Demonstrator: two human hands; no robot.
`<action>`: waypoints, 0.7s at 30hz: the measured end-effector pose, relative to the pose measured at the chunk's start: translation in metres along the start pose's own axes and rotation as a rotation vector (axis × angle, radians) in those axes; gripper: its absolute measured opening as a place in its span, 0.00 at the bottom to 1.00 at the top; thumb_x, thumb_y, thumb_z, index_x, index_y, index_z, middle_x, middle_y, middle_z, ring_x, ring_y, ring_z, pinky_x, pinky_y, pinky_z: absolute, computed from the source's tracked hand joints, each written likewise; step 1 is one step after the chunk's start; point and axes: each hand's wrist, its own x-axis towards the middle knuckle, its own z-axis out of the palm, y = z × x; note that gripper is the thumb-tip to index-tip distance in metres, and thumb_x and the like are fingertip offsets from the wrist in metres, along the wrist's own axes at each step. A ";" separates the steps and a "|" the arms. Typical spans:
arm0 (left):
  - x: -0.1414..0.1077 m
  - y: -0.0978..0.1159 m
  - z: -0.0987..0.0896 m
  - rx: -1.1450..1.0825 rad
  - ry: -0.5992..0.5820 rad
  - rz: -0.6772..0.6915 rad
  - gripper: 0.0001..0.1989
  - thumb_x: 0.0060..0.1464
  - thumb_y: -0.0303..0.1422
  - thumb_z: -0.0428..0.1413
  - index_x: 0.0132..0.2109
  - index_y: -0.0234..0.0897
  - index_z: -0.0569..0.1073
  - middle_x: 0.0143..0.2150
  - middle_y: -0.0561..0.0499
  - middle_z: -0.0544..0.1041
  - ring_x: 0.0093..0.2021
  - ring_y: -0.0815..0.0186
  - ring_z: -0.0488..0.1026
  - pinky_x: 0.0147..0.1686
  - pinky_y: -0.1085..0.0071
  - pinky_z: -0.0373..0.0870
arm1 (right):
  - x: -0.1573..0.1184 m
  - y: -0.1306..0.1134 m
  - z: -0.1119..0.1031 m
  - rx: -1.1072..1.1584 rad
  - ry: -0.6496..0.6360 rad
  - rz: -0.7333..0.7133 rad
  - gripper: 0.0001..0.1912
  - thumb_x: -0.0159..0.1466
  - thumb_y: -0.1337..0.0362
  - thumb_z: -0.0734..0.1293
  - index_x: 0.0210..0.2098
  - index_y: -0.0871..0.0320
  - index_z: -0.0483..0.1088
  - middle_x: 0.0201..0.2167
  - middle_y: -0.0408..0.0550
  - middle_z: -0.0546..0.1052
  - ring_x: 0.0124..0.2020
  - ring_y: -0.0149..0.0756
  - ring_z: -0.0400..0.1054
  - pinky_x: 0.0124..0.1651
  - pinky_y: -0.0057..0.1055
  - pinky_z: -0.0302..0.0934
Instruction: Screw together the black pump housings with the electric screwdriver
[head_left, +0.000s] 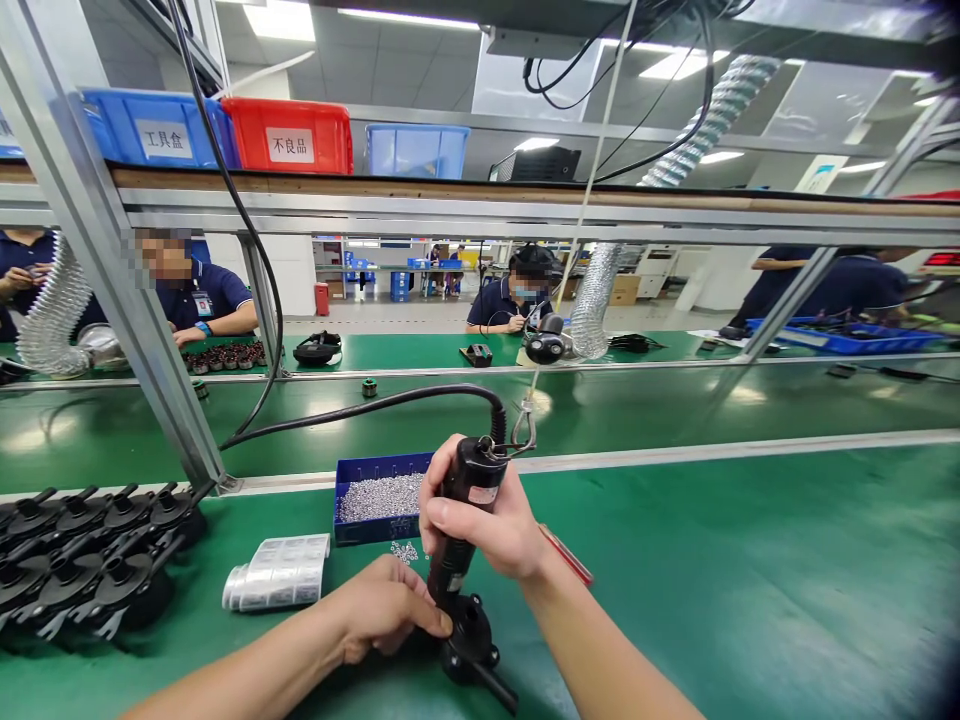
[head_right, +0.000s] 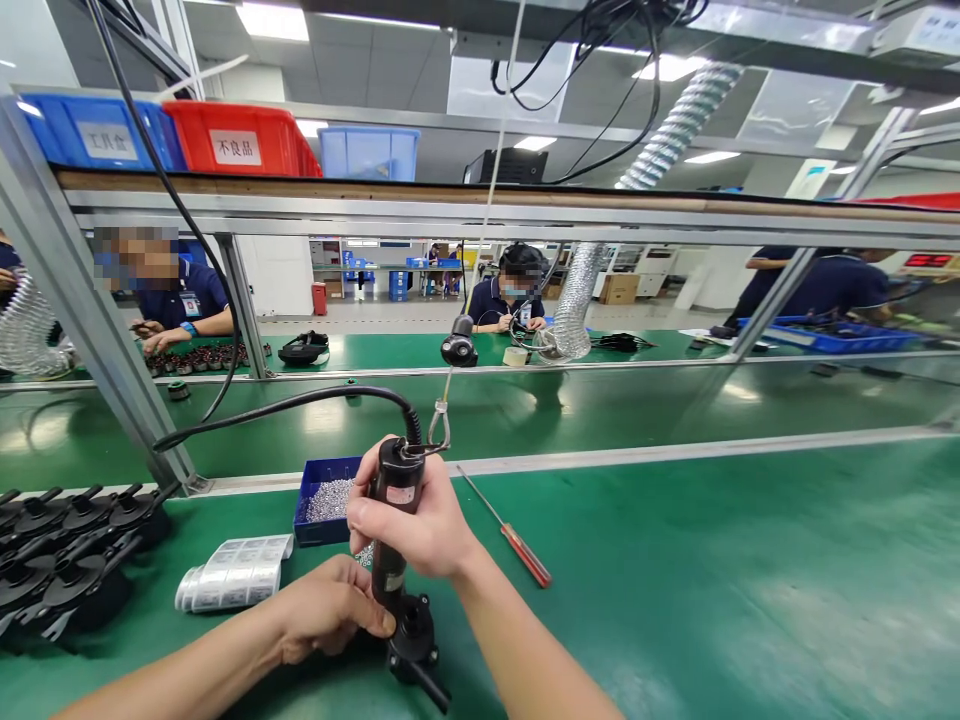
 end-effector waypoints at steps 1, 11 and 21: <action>0.001 -0.001 0.001 -0.006 0.005 0.002 0.15 0.35 0.39 0.72 0.26 0.38 0.76 0.15 0.61 0.62 0.13 0.76 0.46 0.14 0.69 0.33 | 0.000 0.000 -0.001 0.004 0.000 -0.001 0.15 0.63 0.65 0.83 0.41 0.57 0.75 0.28 0.41 0.82 0.23 0.33 0.79 0.28 0.25 0.72; 0.000 0.002 0.005 -0.027 0.006 -0.009 0.16 0.34 0.40 0.70 0.22 0.40 0.71 0.12 0.62 0.58 0.11 0.77 0.44 0.15 0.70 0.33 | -0.002 -0.003 -0.009 0.026 -0.033 0.006 0.15 0.64 0.64 0.81 0.42 0.56 0.73 0.28 0.43 0.82 0.22 0.34 0.77 0.27 0.27 0.72; 0.003 -0.002 0.004 -0.029 0.015 -0.003 0.16 0.34 0.39 0.71 0.23 0.40 0.71 0.13 0.62 0.59 0.12 0.77 0.45 0.15 0.70 0.34 | -0.004 0.001 -0.010 0.065 -0.087 0.031 0.20 0.61 0.61 0.83 0.40 0.55 0.69 0.26 0.39 0.79 0.19 0.32 0.74 0.23 0.25 0.66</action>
